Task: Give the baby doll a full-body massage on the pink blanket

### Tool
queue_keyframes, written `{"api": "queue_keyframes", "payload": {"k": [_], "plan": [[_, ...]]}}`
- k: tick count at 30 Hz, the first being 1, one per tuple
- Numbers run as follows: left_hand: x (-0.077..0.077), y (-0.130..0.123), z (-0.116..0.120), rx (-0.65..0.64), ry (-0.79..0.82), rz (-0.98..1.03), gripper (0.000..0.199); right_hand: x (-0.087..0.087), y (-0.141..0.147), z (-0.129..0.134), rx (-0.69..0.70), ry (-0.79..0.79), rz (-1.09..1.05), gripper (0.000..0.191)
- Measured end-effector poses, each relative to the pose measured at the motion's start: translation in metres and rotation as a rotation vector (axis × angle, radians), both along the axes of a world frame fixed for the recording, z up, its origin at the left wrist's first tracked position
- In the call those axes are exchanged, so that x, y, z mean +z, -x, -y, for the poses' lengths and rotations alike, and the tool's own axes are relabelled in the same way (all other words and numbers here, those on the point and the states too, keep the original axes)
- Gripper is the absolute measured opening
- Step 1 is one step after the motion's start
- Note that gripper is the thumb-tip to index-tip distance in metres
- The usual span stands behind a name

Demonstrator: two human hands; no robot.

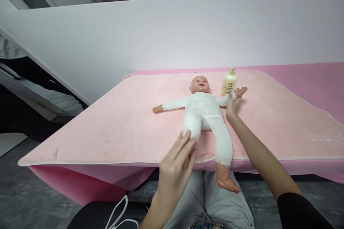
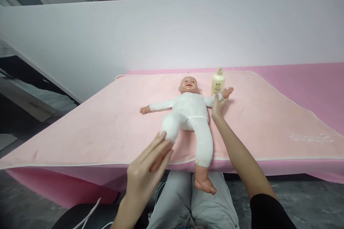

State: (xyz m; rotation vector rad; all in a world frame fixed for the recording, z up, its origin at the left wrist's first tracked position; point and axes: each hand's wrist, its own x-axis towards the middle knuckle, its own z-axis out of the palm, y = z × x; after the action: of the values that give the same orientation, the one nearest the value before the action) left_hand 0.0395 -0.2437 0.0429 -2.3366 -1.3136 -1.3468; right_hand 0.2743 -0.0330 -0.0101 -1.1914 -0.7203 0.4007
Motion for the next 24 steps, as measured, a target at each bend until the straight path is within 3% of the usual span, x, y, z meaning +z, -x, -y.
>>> {"api": "queue_keyframes", "payload": {"k": [3,7,10,12,15,18,24], "plan": [[0.013,-0.005,-0.041,0.063,-0.072,0.098,0.032,0.010,0.012,0.008,0.101,-0.056,0.153,0.060],[0.015,-0.018,-0.093,0.035,0.051,0.072,0.021,0.017,0.023,0.017,0.394,-0.040,0.570,0.054],[0.013,-0.026,-0.115,-0.021,0.168,0.039,0.016,0.019,0.025,0.019,0.516,-0.007,0.818,0.057],[0.014,-0.027,-0.119,-0.042,0.201,0.038,0.014,0.019,0.024,0.020,0.529,0.006,0.796,0.057],[0.015,-0.022,-0.106,-0.034,0.165,0.060,0.012,0.019,0.023,0.019,0.510,-0.028,0.584,0.055],[0.011,-0.014,-0.076,-0.018,0.070,0.096,0.013,0.016,0.022,0.014,0.392,-0.071,0.325,0.052],[-0.020,-0.003,0.004,0.041,-0.015,0.081,0.022,-0.001,0.010,-0.003,0.098,-0.038,-0.086,0.055]]}}
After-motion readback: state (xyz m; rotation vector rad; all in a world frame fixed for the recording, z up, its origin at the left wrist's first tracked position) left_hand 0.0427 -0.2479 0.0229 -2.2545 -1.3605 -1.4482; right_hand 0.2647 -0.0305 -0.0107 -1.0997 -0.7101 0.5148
